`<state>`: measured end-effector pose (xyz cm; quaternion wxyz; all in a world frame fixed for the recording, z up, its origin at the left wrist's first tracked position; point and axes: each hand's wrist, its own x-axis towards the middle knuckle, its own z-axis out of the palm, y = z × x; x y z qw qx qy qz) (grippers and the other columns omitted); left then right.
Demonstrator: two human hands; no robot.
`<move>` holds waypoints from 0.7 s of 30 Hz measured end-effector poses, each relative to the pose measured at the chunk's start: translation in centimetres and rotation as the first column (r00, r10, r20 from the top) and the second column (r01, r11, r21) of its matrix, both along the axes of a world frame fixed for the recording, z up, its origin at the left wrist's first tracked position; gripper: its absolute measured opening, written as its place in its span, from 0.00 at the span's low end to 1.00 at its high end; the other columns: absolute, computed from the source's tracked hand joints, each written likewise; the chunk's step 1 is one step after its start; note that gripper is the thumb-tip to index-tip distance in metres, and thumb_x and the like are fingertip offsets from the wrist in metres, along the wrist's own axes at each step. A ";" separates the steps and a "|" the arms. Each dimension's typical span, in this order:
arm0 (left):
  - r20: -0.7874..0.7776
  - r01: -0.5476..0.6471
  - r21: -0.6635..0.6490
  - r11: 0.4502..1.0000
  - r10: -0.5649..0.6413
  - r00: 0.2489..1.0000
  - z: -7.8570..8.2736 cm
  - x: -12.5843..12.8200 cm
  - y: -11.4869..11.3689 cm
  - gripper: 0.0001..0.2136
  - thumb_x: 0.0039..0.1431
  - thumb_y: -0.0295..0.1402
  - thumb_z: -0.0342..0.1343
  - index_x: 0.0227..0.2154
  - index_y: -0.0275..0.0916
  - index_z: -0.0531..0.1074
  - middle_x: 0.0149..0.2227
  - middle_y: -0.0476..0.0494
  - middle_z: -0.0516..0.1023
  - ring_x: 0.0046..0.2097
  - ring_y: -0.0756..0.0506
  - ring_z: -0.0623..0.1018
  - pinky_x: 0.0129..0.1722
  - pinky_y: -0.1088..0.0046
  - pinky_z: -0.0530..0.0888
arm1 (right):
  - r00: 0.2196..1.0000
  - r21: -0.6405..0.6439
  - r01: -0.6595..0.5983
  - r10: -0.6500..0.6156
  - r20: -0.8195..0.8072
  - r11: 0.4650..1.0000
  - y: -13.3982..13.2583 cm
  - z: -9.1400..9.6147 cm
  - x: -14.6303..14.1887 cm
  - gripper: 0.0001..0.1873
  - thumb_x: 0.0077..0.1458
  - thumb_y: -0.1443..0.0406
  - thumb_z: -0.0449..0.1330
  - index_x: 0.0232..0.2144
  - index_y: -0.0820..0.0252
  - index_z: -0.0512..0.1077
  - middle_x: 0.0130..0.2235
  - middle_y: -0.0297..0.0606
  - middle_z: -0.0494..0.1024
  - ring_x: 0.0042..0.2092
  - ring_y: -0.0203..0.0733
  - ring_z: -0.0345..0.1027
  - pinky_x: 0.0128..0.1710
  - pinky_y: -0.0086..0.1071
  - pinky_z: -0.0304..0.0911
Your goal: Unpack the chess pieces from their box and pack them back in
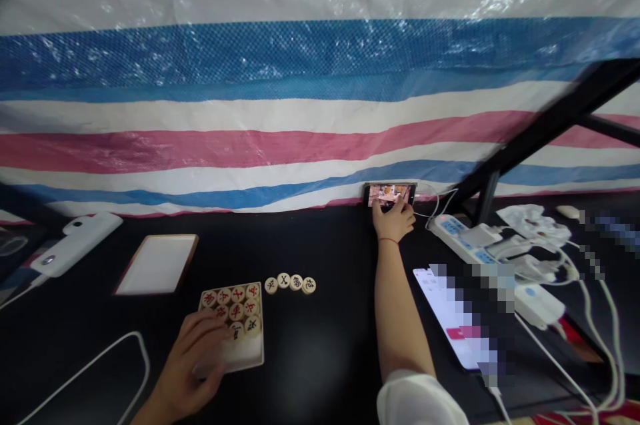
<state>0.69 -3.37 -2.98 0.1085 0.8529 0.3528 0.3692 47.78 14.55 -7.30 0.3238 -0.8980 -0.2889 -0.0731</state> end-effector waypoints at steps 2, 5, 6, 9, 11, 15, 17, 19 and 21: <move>-0.004 0.004 0.011 1.000 -0.004 1.000 0.2 0.1 0.0 0.14 0.52 0.31 0.55 0.43 0.40 0.74 0.39 0.41 0.78 0.45 0.40 0.74 0.44 0.60 0.74 | 1.000 0.003 0.001 -0.001 -0.001 1.000 0.0 0.1 0.0 0.41 0.49 0.47 0.58 0.61 0.57 0.59 0.57 0.54 0.61 0.55 0.65 0.57 0.51 0.58 0.55; -0.015 0.006 0.028 1.000 -0.006 1.000 0.6 0.2 0.2 0.14 0.52 0.31 0.55 0.43 0.41 0.74 0.38 0.41 0.78 0.44 0.40 0.75 0.43 0.60 0.74 | 1.000 0.003 -0.002 0.002 -0.001 1.000 0.0 0.1 -0.1 0.40 0.48 0.47 0.58 0.61 0.55 0.60 0.58 0.53 0.61 0.55 0.65 0.57 0.51 0.58 0.55; -0.018 0.007 0.031 0.999 -0.006 1.000 0.7 0.2 0.2 0.14 0.52 0.31 0.55 0.42 0.41 0.74 0.38 0.41 0.78 0.44 0.40 0.75 0.43 0.60 0.74 | 1.000 0.000 -0.003 0.003 -0.002 1.000 0.0 0.1 -0.1 0.40 0.48 0.46 0.58 0.61 0.55 0.60 0.58 0.52 0.61 0.55 0.65 0.57 0.51 0.58 0.55; -0.026 0.014 0.035 0.999 -0.013 1.000 0.9 0.3 0.3 0.14 0.51 0.31 0.55 0.43 0.41 0.74 0.38 0.41 0.78 0.44 0.40 0.75 0.43 0.60 0.75 | 1.000 -0.009 -0.002 0.002 -0.005 1.000 -0.1 0.0 0.0 0.40 0.49 0.46 0.58 0.61 0.54 0.61 0.58 0.52 0.61 0.55 0.65 0.57 0.51 0.57 0.55; -0.025 0.013 0.032 0.999 -0.012 1.000 0.9 0.3 0.3 0.14 0.51 0.31 0.55 0.42 0.41 0.75 0.38 0.41 0.78 0.44 0.40 0.75 0.43 0.60 0.75 | 1.000 -0.009 -0.007 0.007 -0.002 1.000 0.0 0.0 0.0 0.38 0.49 0.46 0.57 0.60 0.53 0.62 0.58 0.51 0.62 0.55 0.64 0.57 0.51 0.57 0.55; -0.018 0.005 0.024 1.000 -0.004 1.000 0.7 0.2 0.3 0.14 0.51 0.31 0.55 0.42 0.41 0.75 0.38 0.41 0.78 0.44 0.40 0.75 0.43 0.61 0.75 | 1.000 -0.008 -0.017 0.017 0.003 1.000 0.0 -0.1 0.0 0.36 0.50 0.46 0.57 0.58 0.53 0.64 0.57 0.51 0.61 0.55 0.63 0.57 0.51 0.57 0.55; -0.012 0.008 0.023 1.000 -0.008 1.000 0.6 0.2 0.2 0.14 0.51 0.31 0.55 0.43 0.41 0.75 0.38 0.41 0.78 0.45 0.40 0.75 0.43 0.60 0.75 | 1.000 -0.003 -0.015 0.015 0.001 1.000 0.0 -0.1 0.0 0.36 0.50 0.46 0.57 0.58 0.54 0.63 0.58 0.52 0.61 0.55 0.63 0.57 0.50 0.57 0.55; -0.008 0.007 0.022 1.000 -0.007 1.000 0.6 0.2 0.2 0.15 0.51 0.31 0.55 0.43 0.41 0.75 0.39 0.41 0.78 0.45 0.40 0.75 0.43 0.60 0.75 | 1.000 0.006 -0.012 0.012 -0.005 1.000 -0.1 0.0 0.0 0.38 0.50 0.46 0.57 0.59 0.55 0.62 0.58 0.53 0.61 0.55 0.64 0.57 0.51 0.57 0.55; -0.012 0.004 0.023 1.000 -0.004 1.000 0.5 0.1 0.2 0.15 0.51 0.31 0.55 0.43 0.41 0.75 0.39 0.41 0.79 0.45 0.40 0.75 0.43 0.60 0.75 | 1.000 0.021 -0.012 0.013 -0.012 1.000 -0.1 0.0 0.0 0.40 0.49 0.45 0.57 0.60 0.56 0.61 0.58 0.53 0.62 0.56 0.65 0.57 0.51 0.57 0.55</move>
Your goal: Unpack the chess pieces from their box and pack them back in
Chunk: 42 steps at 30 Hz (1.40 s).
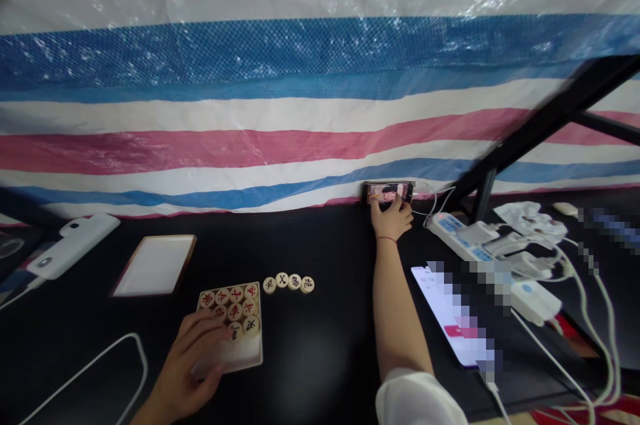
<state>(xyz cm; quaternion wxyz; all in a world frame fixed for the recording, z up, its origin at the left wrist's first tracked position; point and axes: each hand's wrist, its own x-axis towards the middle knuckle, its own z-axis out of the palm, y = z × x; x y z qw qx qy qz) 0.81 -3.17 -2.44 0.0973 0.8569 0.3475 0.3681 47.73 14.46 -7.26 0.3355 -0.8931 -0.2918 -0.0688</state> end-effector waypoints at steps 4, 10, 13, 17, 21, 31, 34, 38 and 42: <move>-0.010 -0.004 -0.013 1.000 0.004 1.000 -0.2 0.0 0.0 0.14 0.51 0.31 0.55 0.43 0.42 0.75 0.39 0.41 0.79 0.44 0.40 0.75 0.43 0.60 0.75 | 1.000 0.038 -0.003 0.004 -0.005 0.999 -0.1 0.0 -0.1 0.41 0.49 0.43 0.57 0.60 0.57 0.61 0.58 0.54 0.62 0.57 0.66 0.56 0.53 0.59 0.53; -0.003 -0.006 -0.003 1.000 0.006 1.000 0.2 0.1 0.0 0.14 0.51 0.32 0.55 0.42 0.41 0.75 0.38 0.41 0.79 0.44 0.40 0.75 0.43 0.60 0.75 | 1.000 0.060 0.004 -0.004 -0.001 0.998 -0.1 0.0 0.0 0.39 0.49 0.43 0.57 0.58 0.56 0.63 0.57 0.53 0.62 0.55 0.64 0.58 0.52 0.58 0.55; -0.002 0.004 -0.001 1.000 -0.004 1.000 0.3 0.1 0.1 0.14 0.51 0.31 0.55 0.42 0.41 0.75 0.38 0.41 0.79 0.44 0.40 0.75 0.42 0.61 0.75 | 1.000 0.079 0.000 -0.001 0.018 0.997 -0.2 -0.1 -0.1 0.36 0.49 0.45 0.57 0.56 0.54 0.65 0.56 0.51 0.63 0.55 0.64 0.58 0.51 0.58 0.55; 0.002 0.001 -0.012 1.000 0.000 1.000 0.1 0.0 0.0 0.14 0.52 0.32 0.55 0.43 0.41 0.75 0.39 0.41 0.79 0.44 0.39 0.75 0.43 0.60 0.75 | 1.000 0.055 -0.010 0.009 0.024 0.998 -0.2 0.1 -0.3 0.30 0.50 0.47 0.58 0.53 0.51 0.69 0.56 0.48 0.64 0.55 0.63 0.58 0.51 0.58 0.56; 0.000 -0.004 -0.006 1.000 0.004 1.000 -0.2 0.0 0.0 0.14 0.52 0.32 0.55 0.42 0.41 0.76 0.38 0.41 0.79 0.45 0.39 0.75 0.43 0.60 0.75 | 1.000 0.056 0.001 -0.002 0.014 0.998 -0.2 0.2 -0.3 0.33 0.50 0.47 0.58 0.55 0.54 0.67 0.56 0.50 0.63 0.55 0.64 0.57 0.50 0.57 0.56; -0.008 0.013 -0.003 1.000 -0.013 1.000 0.2 0.1 0.1 0.15 0.52 0.30 0.55 0.44 0.40 0.73 0.39 0.42 0.78 0.45 0.40 0.74 0.43 0.61 0.74 | 1.000 0.059 0.005 -0.005 0.003 0.998 -0.2 0.2 -0.2 0.34 0.49 0.48 0.60 0.55 0.57 0.66 0.57 0.52 0.63 0.55 0.65 0.57 0.51 0.58 0.56; -0.005 0.013 0.002 1.000 -0.013 1.000 0.2 0.1 0.1 0.15 0.52 0.30 0.55 0.44 0.40 0.73 0.39 0.42 0.78 0.45 0.40 0.74 0.43 0.61 0.74 | 1.000 0.064 0.004 -0.004 0.005 0.998 -0.2 0.2 -0.1 0.33 0.49 0.49 0.60 0.54 0.57 0.66 0.56 0.52 0.64 0.55 0.65 0.58 0.50 0.58 0.57; -0.007 0.012 0.003 1.000 -0.012 1.000 0.0 0.0 0.0 0.15 0.52 0.30 0.55 0.44 0.40 0.73 0.39 0.42 0.78 0.45 0.40 0.74 0.44 0.61 0.74 | 1.000 0.073 0.001 -0.002 0.007 0.997 -0.2 0.1 -0.1 0.33 0.48 0.49 0.60 0.54 0.58 0.67 0.56 0.53 0.64 0.55 0.65 0.58 0.50 0.59 0.57; -0.007 0.010 0.007 1.000 -0.010 1.000 0.1 0.1 0.1 0.15 0.52 0.30 0.55 0.43 0.40 0.73 0.39 0.41 0.78 0.45 0.40 0.74 0.44 0.61 0.74 | 1.000 0.069 -0.003 0.002 0.017 0.998 -0.2 0.0 0.0 0.34 0.48 0.49 0.60 0.54 0.58 0.66 0.56 0.53 0.64 0.55 0.65 0.58 0.50 0.58 0.57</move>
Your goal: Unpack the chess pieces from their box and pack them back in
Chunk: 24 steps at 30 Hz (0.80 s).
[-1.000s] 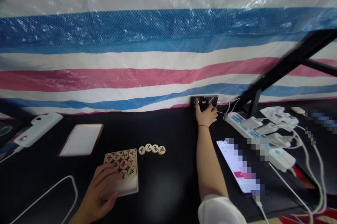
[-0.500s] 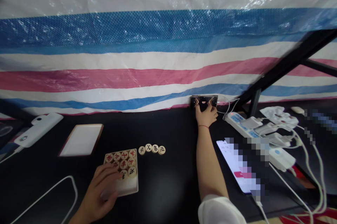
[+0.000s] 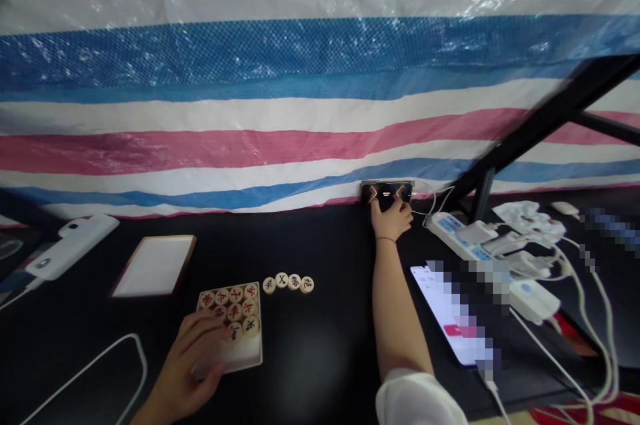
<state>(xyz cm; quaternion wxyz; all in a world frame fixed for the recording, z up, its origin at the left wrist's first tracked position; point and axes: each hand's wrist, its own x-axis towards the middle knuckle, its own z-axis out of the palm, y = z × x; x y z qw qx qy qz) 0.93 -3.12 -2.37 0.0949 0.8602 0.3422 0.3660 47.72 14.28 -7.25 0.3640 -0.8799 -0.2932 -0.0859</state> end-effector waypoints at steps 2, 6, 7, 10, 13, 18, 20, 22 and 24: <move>0.012 0.000 0.001 1.000 0.000 1.000 0.2 0.1 0.0 0.14 0.52 0.30 0.55 0.43 0.40 0.74 0.39 0.41 0.78 0.45 0.40 0.74 0.43 0.61 0.74 | 1.000 -0.002 -0.001 0.001 0.008 1.000 0.0 0.0 0.0 0.33 0.49 0.49 0.60 0.54 0.57 0.66 0.55 0.53 0.63 0.54 0.65 0.58 0.49 0.58 0.57; 0.009 -0.001 0.006 1.000 0.001 1.000 0.3 0.1 0.1 0.14 0.52 0.30 0.55 0.43 0.41 0.74 0.38 0.42 0.78 0.44 0.40 0.75 0.43 0.61 0.74 | 1.000 -0.023 0.001 0.000 0.014 1.000 0.0 0.0 0.0 0.30 0.50 0.52 0.59 0.54 0.55 0.67 0.55 0.52 0.63 0.53 0.64 0.59 0.49 0.58 0.58; 0.006 -0.004 0.004 1.000 0.004 1.000 0.2 0.0 0.0 0.14 0.52 0.30 0.55 0.43 0.41 0.74 0.38 0.42 0.78 0.44 0.40 0.75 0.43 0.61 0.74 | 1.000 -0.022 0.001 -0.001 0.015 1.000 0.0 0.0 0.0 0.30 0.50 0.53 0.59 0.54 0.55 0.67 0.55 0.51 0.63 0.53 0.64 0.59 0.48 0.58 0.58; 0.001 -0.010 -0.007 1.000 0.010 1.000 -0.1 -0.1 -0.1 0.15 0.52 0.31 0.55 0.43 0.41 0.74 0.39 0.41 0.78 0.45 0.39 0.75 0.44 0.60 0.74 | 1.000 -0.017 0.001 -0.001 0.015 1.000 -0.1 0.1 0.0 0.29 0.50 0.54 0.59 0.55 0.55 0.68 0.55 0.51 0.63 0.54 0.63 0.59 0.49 0.58 0.58; 0.002 -0.016 -0.024 1.000 0.016 1.000 -0.4 -0.1 -0.2 0.15 0.52 0.31 0.55 0.43 0.41 0.74 0.40 0.41 0.78 0.46 0.39 0.74 0.44 0.59 0.74 | 1.000 -0.034 -0.009 0.009 0.013 0.999 -0.1 0.1 -0.1 0.29 0.51 0.53 0.59 0.55 0.54 0.68 0.56 0.50 0.63 0.54 0.63 0.58 0.49 0.57 0.57; 0.011 -0.008 -0.015 1.000 0.008 1.000 -0.3 -0.1 -0.1 0.15 0.52 0.30 0.55 0.43 0.41 0.73 0.39 0.41 0.78 0.45 0.40 0.74 0.44 0.60 0.74 | 1.000 -0.040 -0.011 0.012 0.008 0.999 -0.1 0.1 -0.1 0.30 0.51 0.52 0.58 0.56 0.54 0.68 0.57 0.50 0.61 0.54 0.63 0.57 0.50 0.58 0.56; 0.004 -0.004 -0.010 1.000 0.004 1.000 -0.2 -0.1 -0.1 0.15 0.52 0.30 0.55 0.43 0.41 0.73 0.39 0.42 0.78 0.45 0.40 0.74 0.44 0.60 0.74 | 1.000 -0.033 -0.005 0.005 -0.002 0.999 0.0 0.1 0.0 0.32 0.51 0.51 0.57 0.57 0.55 0.66 0.57 0.52 0.61 0.54 0.64 0.57 0.49 0.58 0.57; -0.001 -0.002 -0.013 1.000 0.002 1.000 -0.2 -0.1 0.0 0.15 0.52 0.30 0.55 0.44 0.41 0.73 0.39 0.42 0.78 0.45 0.40 0.74 0.44 0.60 0.74 | 1.000 -0.039 -0.001 0.001 -0.009 0.999 0.0 0.1 0.1 0.34 0.50 0.51 0.57 0.58 0.57 0.65 0.57 0.53 0.61 0.54 0.64 0.57 0.50 0.58 0.57; -0.003 -0.004 -0.019 1.000 0.004 1.000 -0.2 -0.1 0.0 0.15 0.52 0.30 0.55 0.44 0.41 0.73 0.39 0.42 0.78 0.45 0.40 0.74 0.44 0.60 0.74 | 1.000 -0.048 0.003 -0.003 -0.008 0.999 0.1 0.0 0.2 0.35 0.50 0.50 0.58 0.58 0.58 0.64 0.57 0.53 0.61 0.54 0.64 0.57 0.50 0.58 0.56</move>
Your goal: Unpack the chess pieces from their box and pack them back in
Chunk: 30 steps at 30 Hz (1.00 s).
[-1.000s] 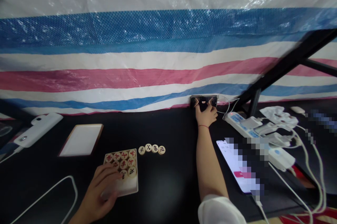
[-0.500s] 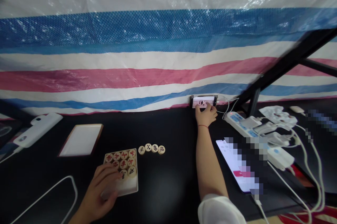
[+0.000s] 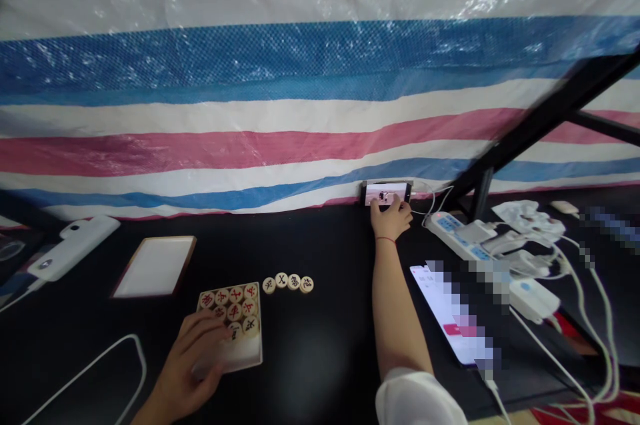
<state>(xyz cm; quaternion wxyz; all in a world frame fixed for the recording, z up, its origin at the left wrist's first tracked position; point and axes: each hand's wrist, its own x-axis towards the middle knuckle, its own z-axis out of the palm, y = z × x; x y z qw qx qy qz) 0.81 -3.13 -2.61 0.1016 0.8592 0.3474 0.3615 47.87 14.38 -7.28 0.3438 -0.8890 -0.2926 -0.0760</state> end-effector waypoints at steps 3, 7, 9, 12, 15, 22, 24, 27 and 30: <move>-0.002 0.005 0.012 1.000 -0.005 1.000 0.1 0.1 0.1 0.15 0.51 0.30 0.55 0.44 0.41 0.73 0.39 0.42 0.78 0.45 0.40 0.75 0.43 0.60 0.74 | 1.000 -0.007 0.003 -0.002 0.017 1.000 0.1 -0.2 0.1 0.35 0.49 0.50 0.58 0.57 0.58 0.63 0.57 0.54 0.61 0.55 0.65 0.56 0.50 0.59 0.56; 0.009 0.010 0.030 0.999 -0.010 1.000 0.4 0.2 0.1 0.15 0.51 0.30 0.55 0.43 0.41 0.73 0.38 0.42 0.78 0.43 0.40 0.75 0.42 0.61 0.75 | 1.000 -0.025 0.006 -0.005 0.021 1.000 0.2 -0.4 0.1 0.37 0.48 0.50 0.58 0.58 0.60 0.63 0.57 0.55 0.60 0.55 0.66 0.55 0.50 0.58 0.56; 0.007 0.010 0.027 1.000 -0.010 1.000 0.5 0.2 0.1 0.15 0.51 0.30 0.55 0.43 0.41 0.73 0.38 0.42 0.78 0.44 0.40 0.75 0.42 0.60 0.75 | 1.000 -0.026 0.006 -0.006 0.022 1.000 0.2 -0.4 0.2 0.38 0.48 0.50 0.58 0.58 0.61 0.62 0.57 0.56 0.61 0.55 0.67 0.56 0.50 0.58 0.56; 0.001 0.017 0.016 1.000 -0.017 1.000 0.4 0.1 0.1 0.15 0.51 0.29 0.55 0.43 0.41 0.73 0.38 0.41 0.78 0.44 0.40 0.75 0.43 0.60 0.75 | 0.999 -0.014 0.005 -0.004 0.041 1.000 0.2 -0.5 0.3 0.37 0.48 0.50 0.58 0.57 0.59 0.63 0.57 0.55 0.62 0.54 0.66 0.57 0.49 0.58 0.57; 0.002 0.014 0.006 1.000 -0.014 1.000 0.3 0.0 0.0 0.15 0.52 0.30 0.55 0.44 0.41 0.73 0.38 0.41 0.78 0.44 0.40 0.75 0.43 0.60 0.75 | 0.998 -0.027 0.004 -0.003 0.056 1.000 0.2 -0.6 0.3 0.35 0.49 0.50 0.58 0.56 0.57 0.65 0.56 0.53 0.62 0.54 0.65 0.57 0.49 0.57 0.57; 0.013 0.001 -0.003 1.000 -0.001 1.000 0.2 0.1 0.0 0.14 0.52 0.31 0.55 0.43 0.41 0.74 0.38 0.41 0.78 0.44 0.40 0.75 0.43 0.60 0.74 | 0.998 0.021 0.012 -0.013 0.057 1.000 0.2 -0.7 0.1 0.33 0.48 0.50 0.59 0.54 0.57 0.66 0.56 0.53 0.61 0.53 0.64 0.56 0.48 0.58 0.57; 0.016 0.000 -0.008 1.000 0.001 1.000 0.0 0.0 0.0 0.14 0.52 0.31 0.55 0.43 0.41 0.74 0.39 0.41 0.78 0.45 0.40 0.74 0.44 0.60 0.74 | 0.999 0.058 0.016 -0.019 0.047 0.998 0.1 -0.6 0.1 0.33 0.48 0.50 0.59 0.54 0.58 0.65 0.56 0.54 0.61 0.54 0.65 0.57 0.47 0.59 0.58; 0.008 -0.002 -0.027 1.000 0.002 1.000 -0.3 -0.1 -0.1 0.15 0.52 0.31 0.54 0.44 0.41 0.74 0.39 0.41 0.78 0.46 0.39 0.74 0.45 0.59 0.73 | 0.998 0.146 -0.002 -0.007 0.062 0.989 -0.3 0.0 0.1 0.29 0.50 0.53 0.57 0.52 0.62 0.66 0.55 0.56 0.63 0.54 0.64 0.57 0.49 0.58 0.57; 0.005 -0.005 -0.036 0.999 0.005 1.000 -0.5 -0.2 -0.2 0.14 0.53 0.31 0.54 0.44 0.41 0.74 0.41 0.41 0.78 0.46 0.39 0.74 0.46 0.59 0.73 | 0.982 0.264 -0.114 0.068 0.177 0.958 -0.6 1.3 -0.7 0.22 0.52 0.59 0.54 0.46 0.66 0.68 0.50 0.55 0.68 0.54 0.59 0.59 0.53 0.54 0.55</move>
